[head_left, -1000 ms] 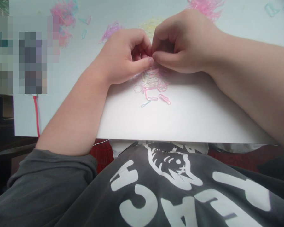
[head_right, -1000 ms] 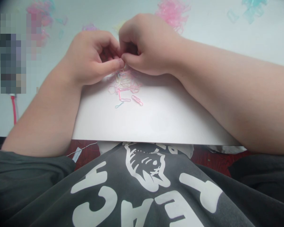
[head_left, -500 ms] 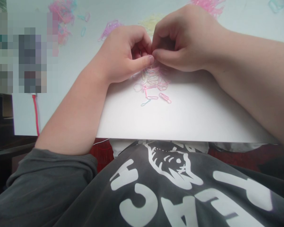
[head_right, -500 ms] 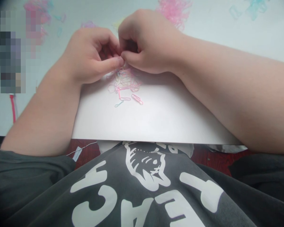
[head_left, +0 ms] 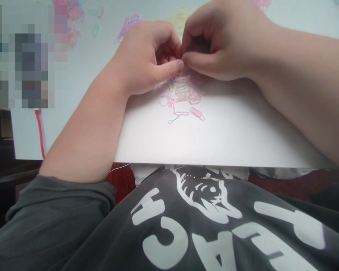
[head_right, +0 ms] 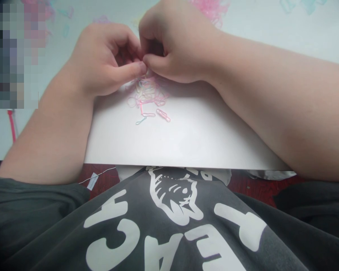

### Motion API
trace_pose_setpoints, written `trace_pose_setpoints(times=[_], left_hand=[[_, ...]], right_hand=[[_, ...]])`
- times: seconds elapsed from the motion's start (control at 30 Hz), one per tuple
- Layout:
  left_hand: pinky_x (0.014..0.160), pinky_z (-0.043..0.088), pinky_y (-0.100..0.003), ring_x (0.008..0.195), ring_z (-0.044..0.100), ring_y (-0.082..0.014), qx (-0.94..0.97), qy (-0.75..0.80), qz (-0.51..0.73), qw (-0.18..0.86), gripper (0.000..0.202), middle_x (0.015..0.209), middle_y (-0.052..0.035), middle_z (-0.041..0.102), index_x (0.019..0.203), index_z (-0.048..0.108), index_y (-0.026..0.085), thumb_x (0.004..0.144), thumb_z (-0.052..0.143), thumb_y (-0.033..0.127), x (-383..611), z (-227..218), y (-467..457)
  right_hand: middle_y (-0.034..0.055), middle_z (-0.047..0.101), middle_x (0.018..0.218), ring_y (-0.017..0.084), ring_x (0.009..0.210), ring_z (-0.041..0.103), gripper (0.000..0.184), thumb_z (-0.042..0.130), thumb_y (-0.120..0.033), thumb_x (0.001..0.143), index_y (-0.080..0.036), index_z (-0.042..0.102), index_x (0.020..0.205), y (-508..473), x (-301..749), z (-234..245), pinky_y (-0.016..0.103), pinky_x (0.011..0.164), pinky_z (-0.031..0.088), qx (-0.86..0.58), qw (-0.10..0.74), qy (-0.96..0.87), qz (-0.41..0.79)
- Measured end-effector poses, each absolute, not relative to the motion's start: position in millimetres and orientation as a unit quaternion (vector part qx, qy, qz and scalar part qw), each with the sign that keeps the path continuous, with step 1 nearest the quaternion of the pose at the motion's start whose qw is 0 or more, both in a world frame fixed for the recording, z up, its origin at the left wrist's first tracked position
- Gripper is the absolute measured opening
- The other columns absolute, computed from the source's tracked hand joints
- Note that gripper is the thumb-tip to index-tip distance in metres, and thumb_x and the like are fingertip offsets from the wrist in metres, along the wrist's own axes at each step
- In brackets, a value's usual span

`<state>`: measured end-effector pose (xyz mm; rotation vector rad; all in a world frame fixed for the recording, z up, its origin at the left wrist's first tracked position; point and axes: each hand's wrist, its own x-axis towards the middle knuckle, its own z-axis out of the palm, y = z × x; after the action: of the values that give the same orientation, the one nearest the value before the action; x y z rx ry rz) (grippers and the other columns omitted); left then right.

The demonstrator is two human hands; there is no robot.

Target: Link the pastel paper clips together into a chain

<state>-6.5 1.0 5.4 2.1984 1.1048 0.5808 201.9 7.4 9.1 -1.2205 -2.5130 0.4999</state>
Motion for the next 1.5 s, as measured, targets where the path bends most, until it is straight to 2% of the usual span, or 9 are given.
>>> trace_pose_setpoints(times=[0.17,0.27,0.43,0.57,0.73,0.9,1.2,1.33,1.5], left_hand=[[0.070,0.042,-0.027,0.074,0.054,-0.0074,0.833,0.410,0.217,0.301,0.014,0.084,-0.0015,0.066,0.093,0.072,0.018,0.083,0.069,0.027,-7.8,4.0,3.4],[0.068,0.041,-0.023,0.071,0.054,-0.0051,0.850,0.390,0.229,0.270,0.020,0.079,-0.0005,0.065,0.094,0.071,0.012,0.080,0.069,0.026,-9.9,-1.6,8.8],[0.071,0.042,-0.019,0.072,0.057,-0.0020,0.872,0.367,0.220,0.237,0.043,0.077,0.0008,0.060,0.096,0.070,0.005,0.082,0.071,0.045,-12.0,-9.7,14.9],[0.071,0.043,-0.019,0.072,0.058,-0.0028,0.871,0.374,0.219,0.231,0.051,0.077,0.0007,0.061,0.098,0.070,0.004,0.082,0.070,0.053,-11.6,-9.8,14.4],[0.068,0.040,-0.018,0.070,0.055,-0.0020,0.863,0.375,0.228,0.248,0.034,0.079,-0.0004,0.063,0.096,0.071,0.006,0.080,0.072,0.036,-11.8,-7.9,14.4],[0.071,0.039,-0.020,0.071,0.054,-0.0019,0.856,0.382,0.234,0.256,0.023,0.079,-0.0004,0.063,0.094,0.072,0.005,0.076,0.068,0.018,-10.4,-6.4,13.5],[0.075,0.041,-0.021,0.072,0.054,-0.0025,0.863,0.376,0.226,0.250,0.023,0.078,0.0001,0.061,0.095,0.071,0.003,0.076,0.067,0.016,-10.1,-6.2,12.8],[0.077,0.044,-0.023,0.075,0.055,-0.0035,0.865,0.379,0.220,0.246,0.026,0.079,0.0000,0.060,0.096,0.071,0.003,0.078,0.068,0.021,-10.1,-6.4,13.4],[0.074,0.040,-0.020,0.074,0.054,-0.0023,0.864,0.378,0.224,0.246,0.022,0.078,0.0014,0.060,0.094,0.071,0.005,0.076,0.067,0.017,-9.8,-6.7,13.3]], right_hand=[[-0.0009,0.054,0.080,0.004,0.073,0.039,0.031,0.048,-0.030,0.079,-0.013,0.069,0.095,6.9,203.4,8.1,0.024,0.072,0.027,-0.419,0.154,-0.877,0.179],[-0.0015,0.053,0.081,0.004,0.073,0.038,0.036,0.045,-0.033,0.079,-0.014,0.070,0.098,6.8,203.5,7.0,0.025,0.072,0.027,-0.417,0.148,-0.879,0.175],[-0.0002,0.053,0.082,0.008,0.074,0.039,0.042,0.041,-0.039,0.077,-0.019,0.071,0.100,7.2,203.7,7.6,0.030,0.073,0.030,-0.423,0.143,-0.878,0.173],[-0.0006,0.053,0.084,0.007,0.074,0.038,0.045,0.041,-0.039,0.076,-0.018,0.071,0.102,7.2,205.1,8.6,0.030,0.074,0.030,-0.422,0.142,-0.879,0.171],[-0.0011,0.052,0.085,0.005,0.075,0.037,0.044,0.042,-0.037,0.079,-0.017,0.070,0.107,7.2,206.8,6.9,0.028,0.075,0.029,-0.419,0.143,-0.882,0.164],[0.0025,0.051,0.085,0.011,0.082,0.045,0.041,0.046,-0.037,0.082,-0.018,0.069,0.109,7.3,206.4,6.1,0.031,0.082,0.039,-0.432,0.129,-0.880,0.153],[0.0016,0.061,0.096,0.013,0.086,0.049,0.052,0.038,-0.048,0.079,-0.025,0.070,0.113,7.5,205.8,7.4,0.033,0.084,0.042,-0.445,0.105,-0.878,0.140],[0.0006,0.064,0.100,0.012,0.086,0.049,0.053,0.037,-0.047,0.078,-0.026,0.070,0.114,7.1,205.3,9.8,0.032,0.085,0.043,-0.445,0.102,-0.879,0.136],[-0.0004,0.063,0.102,0.012,0.090,0.051,0.053,0.037,-0.046,0.080,-0.024,0.070,0.115,6.8,205.3,11.1,0.031,0.089,0.045,-0.445,0.098,-0.879,0.139]])
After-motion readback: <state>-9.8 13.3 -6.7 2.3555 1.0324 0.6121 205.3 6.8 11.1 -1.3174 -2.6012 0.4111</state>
